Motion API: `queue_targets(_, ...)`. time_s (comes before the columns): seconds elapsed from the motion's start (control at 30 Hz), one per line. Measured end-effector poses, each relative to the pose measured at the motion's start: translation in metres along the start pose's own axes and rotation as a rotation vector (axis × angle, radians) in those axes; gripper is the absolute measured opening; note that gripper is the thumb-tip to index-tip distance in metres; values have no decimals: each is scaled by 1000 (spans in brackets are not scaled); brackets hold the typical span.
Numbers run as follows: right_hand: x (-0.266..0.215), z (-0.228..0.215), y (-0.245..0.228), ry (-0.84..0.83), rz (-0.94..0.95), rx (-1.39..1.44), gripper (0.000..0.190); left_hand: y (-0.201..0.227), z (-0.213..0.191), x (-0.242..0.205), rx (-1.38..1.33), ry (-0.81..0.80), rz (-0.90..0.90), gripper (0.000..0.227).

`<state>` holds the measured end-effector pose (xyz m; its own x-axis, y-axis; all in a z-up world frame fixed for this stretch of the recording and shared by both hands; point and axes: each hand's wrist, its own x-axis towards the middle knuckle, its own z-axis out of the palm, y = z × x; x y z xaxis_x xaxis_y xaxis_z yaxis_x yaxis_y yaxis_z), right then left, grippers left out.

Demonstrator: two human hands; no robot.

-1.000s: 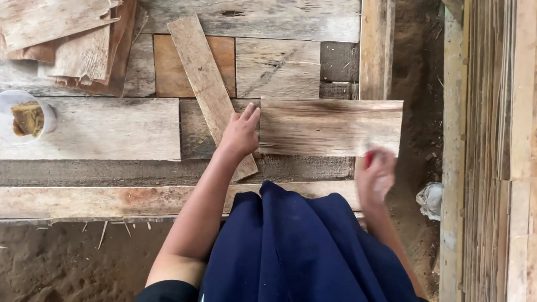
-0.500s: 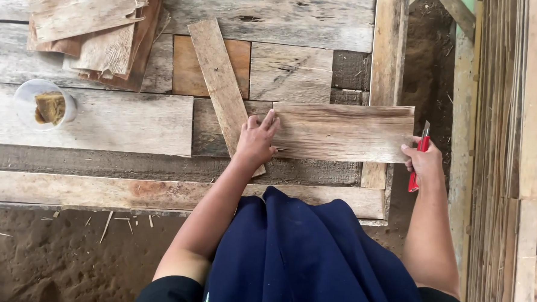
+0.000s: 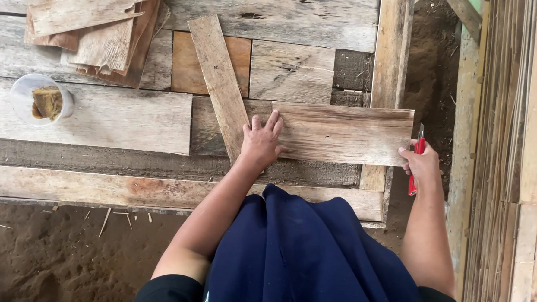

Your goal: Trimming and organizing thin wood panels or veneers using a utility knife on a wooden floor.

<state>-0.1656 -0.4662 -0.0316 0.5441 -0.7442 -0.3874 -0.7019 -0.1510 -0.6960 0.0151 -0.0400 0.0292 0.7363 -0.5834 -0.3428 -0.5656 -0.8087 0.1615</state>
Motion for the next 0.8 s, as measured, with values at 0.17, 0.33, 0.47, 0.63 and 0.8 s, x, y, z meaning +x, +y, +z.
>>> queue_targets(0.17,-3,1,-1,2,4,-15,43,16,-9,1,47,-11,-19,72)
queue_targets(0.33,-3,-1,-2,-3,12,-39,44,27,-3,12,75,-94,-73,66)
queue_targets(0.47,-3,0,1,-5,-13,-33,44,37,-2,15,64,-80,10,63)
queue_targets(0.63,-1,0,9,4,-41,-74,44,45,32,30,-28,42,79,72)
queue_targets(0.8,-28,6,-13,390,-381,-421,33,49,3,25,1,-37,83,88)
